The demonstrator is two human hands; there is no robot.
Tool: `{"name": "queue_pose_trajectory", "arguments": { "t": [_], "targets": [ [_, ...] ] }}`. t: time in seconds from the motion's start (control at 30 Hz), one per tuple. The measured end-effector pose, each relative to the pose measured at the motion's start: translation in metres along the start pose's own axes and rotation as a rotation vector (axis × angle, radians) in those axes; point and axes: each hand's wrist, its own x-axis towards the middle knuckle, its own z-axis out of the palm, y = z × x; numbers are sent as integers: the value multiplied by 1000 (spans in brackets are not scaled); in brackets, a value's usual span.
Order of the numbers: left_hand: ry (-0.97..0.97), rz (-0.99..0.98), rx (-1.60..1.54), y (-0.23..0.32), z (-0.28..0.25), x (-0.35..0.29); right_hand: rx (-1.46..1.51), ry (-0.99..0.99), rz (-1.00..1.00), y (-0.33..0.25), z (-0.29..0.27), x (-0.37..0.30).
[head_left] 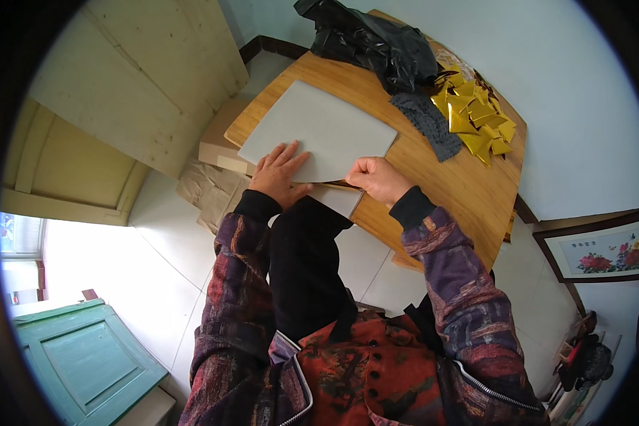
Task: The person folds a sheet of gold paper on a wooden table. They fold the paper in half, then fold the corners inward to form a triangular shape, and continue folding the sides to create a compact packet.
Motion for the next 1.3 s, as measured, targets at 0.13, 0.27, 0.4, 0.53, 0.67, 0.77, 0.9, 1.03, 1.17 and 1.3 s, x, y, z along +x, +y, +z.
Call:
{"name": "queue_pose_trajectory", "arguments": {
  "t": [0.13,0.27,0.4,0.53,0.67,0.77,0.9,1.03,1.17,1.3],
  "targets": [
    [4,-13,5,1,-1,-1,-57,92,-5,0,3,-5],
    [19,-14,-24,2,-2,-1,-143,169,-91,-1,9,-11],
    [28,-23,-28,2,0,0,-224,130,-196,-5,10,-20],
    [44,-9,-21,1,1,2,-236,138,-228,-12,12,-25],
    [40,-2,-17,0,-1,0,-224,179,-264,-16,18,-23],
    [41,6,-29,0,-1,1,-212,213,-211,-16,17,-22],
    [16,-25,-8,3,-2,3,-257,308,-312,-16,21,-19],
    [-7,-42,-2,4,-6,4,-266,287,-319,-16,21,-21],
    [21,-31,-8,4,-3,2,-256,242,-274,-14,18,-18],
    [50,-35,6,4,2,2,-186,203,-275,-9,17,-14]
  ]
}}
